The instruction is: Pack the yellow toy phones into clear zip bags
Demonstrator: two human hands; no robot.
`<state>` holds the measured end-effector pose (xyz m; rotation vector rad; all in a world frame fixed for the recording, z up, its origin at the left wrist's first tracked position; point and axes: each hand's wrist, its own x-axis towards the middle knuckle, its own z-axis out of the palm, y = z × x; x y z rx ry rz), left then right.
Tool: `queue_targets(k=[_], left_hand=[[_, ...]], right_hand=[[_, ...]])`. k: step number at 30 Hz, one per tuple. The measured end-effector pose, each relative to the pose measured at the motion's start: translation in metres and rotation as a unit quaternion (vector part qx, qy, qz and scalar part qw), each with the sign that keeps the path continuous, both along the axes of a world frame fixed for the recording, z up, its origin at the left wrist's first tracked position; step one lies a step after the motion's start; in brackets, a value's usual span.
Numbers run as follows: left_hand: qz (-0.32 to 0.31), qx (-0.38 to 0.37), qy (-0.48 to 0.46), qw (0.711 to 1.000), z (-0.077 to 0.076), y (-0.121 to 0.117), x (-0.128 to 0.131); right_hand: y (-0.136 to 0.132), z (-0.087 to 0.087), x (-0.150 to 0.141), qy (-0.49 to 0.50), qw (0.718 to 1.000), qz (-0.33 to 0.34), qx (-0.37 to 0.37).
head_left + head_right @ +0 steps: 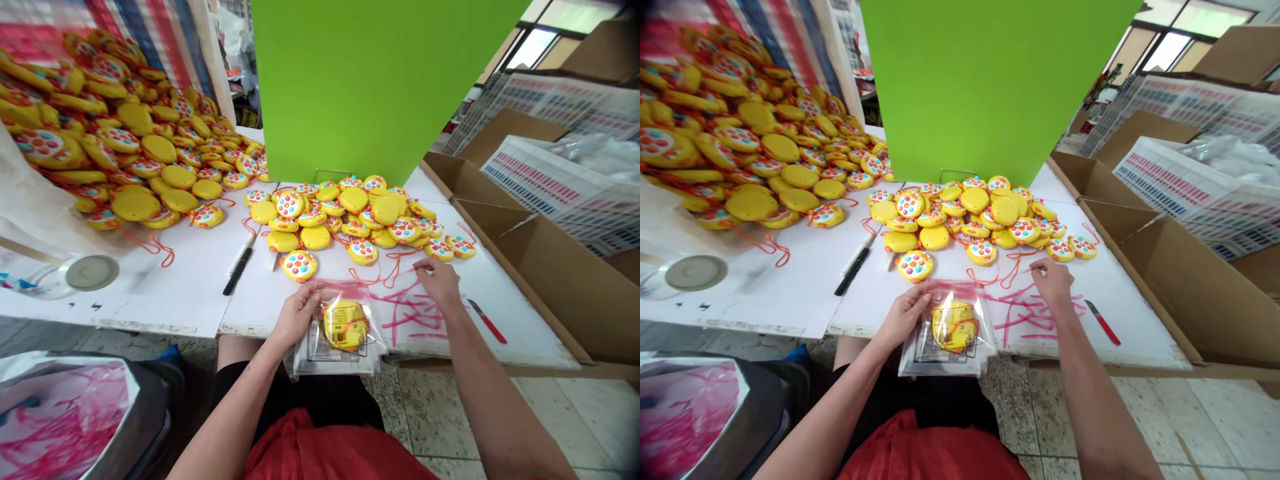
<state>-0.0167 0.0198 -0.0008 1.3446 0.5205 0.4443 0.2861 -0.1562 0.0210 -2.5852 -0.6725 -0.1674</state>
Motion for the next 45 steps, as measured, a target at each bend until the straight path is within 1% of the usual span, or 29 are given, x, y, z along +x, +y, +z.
queue_targets(k=[1,3,5,7,8,9,12,14,15,17,19,20,22,24,26,28,31,34,36,39,41,43,45], left_hand=[[0.002,-0.004,0.000,1.000,0.001,0.000,0.000],[0.006,-0.016,0.002,1.000,0.005,0.000,-0.001],[0.006,-0.024,0.008,1.000,0.008,-0.001,-0.001],[0.000,-0.027,0.011,1.000,0.010,-0.001,0.000],[-0.004,-0.028,0.009,1.000,0.010,-0.001,0.000],[-0.007,-0.029,0.006,1.000,0.009,-0.001,0.000],[-0.012,-0.021,-0.001,1.000,0.006,0.001,0.001],[-0.016,-0.013,-0.010,1.000,0.004,0.002,0.001],[-0.019,-0.012,-0.018,1.000,0.004,0.003,0.000],[-0.020,-0.011,-0.032,0.999,0.003,0.004,-0.001],[-0.015,-0.004,-0.037,0.999,0.001,0.004,-0.001],[-0.014,-0.002,-0.038,0.999,0.000,0.004,-0.001],[-0.013,-0.008,-0.039,0.999,-0.001,0.003,-0.001],[-0.013,-0.028,-0.041,0.999,-0.003,0.002,0.000],[-0.016,-0.051,-0.041,0.998,-0.002,0.002,0.000],[-0.018,-0.065,-0.041,0.997,-0.001,0.002,0.000],[-0.017,-0.057,-0.030,0.998,0.003,0.004,-0.001],[-0.020,-0.060,-0.024,0.998,0.005,0.005,-0.003],[-0.017,-0.081,-0.029,0.996,0.005,0.005,-0.003],[-0.016,-0.128,-0.041,0.991,0.003,0.005,-0.003],[-0.021,-0.146,-0.057,0.987,0.002,0.005,-0.004],[-0.025,-0.145,-0.075,0.986,0.001,0.006,-0.004],[-0.018,-0.122,-0.084,0.989,0.001,0.006,-0.005]], right_hand=[[-0.010,-0.003,0.007,0.000,1.000,-0.005,-0.020],[-0.022,-0.009,0.011,-0.015,0.998,0.010,-0.064],[-0.027,-0.015,0.009,-0.045,0.992,0.025,-0.112],[-0.028,-0.017,0.005,-0.083,0.987,0.019,-0.134],[-0.029,-0.016,0.003,-0.103,0.987,0.006,-0.123],[-0.029,-0.015,0.002,-0.123,0.988,-0.009,-0.097],[-0.031,-0.003,-0.003,-0.186,0.981,-0.047,0.042],[-0.028,0.006,-0.013,-0.205,0.968,-0.040,0.138],[-0.024,0.009,-0.022,-0.194,0.965,-0.023,0.174],[-0.011,0.012,-0.046,-0.125,0.968,0.051,0.210],[0.008,0.010,-0.076,-0.005,0.967,0.165,0.195],[0.018,0.007,-0.092,0.056,0.958,0.213,0.183],[0.035,0.001,-0.118,0.166,0.932,0.260,0.188],[0.046,-0.005,-0.132,0.255,0.905,0.261,0.219],[0.048,-0.007,-0.135,0.313,0.882,0.244,0.253],[0.045,-0.007,-0.129,0.343,0.868,0.224,0.279],[0.035,-0.005,-0.120,0.371,0.851,0.201,0.311],[0.026,-0.006,-0.116,0.405,0.829,0.185,0.338],[0.023,-0.009,-0.116,0.414,0.821,0.181,0.349],[0.024,-0.014,-0.115,0.410,0.820,0.179,0.359],[0.027,-0.016,-0.116,0.409,0.819,0.179,0.360],[0.030,-0.014,-0.119,0.416,0.816,0.174,0.363],[0.032,-0.010,-0.124,0.428,0.811,0.166,0.362]])
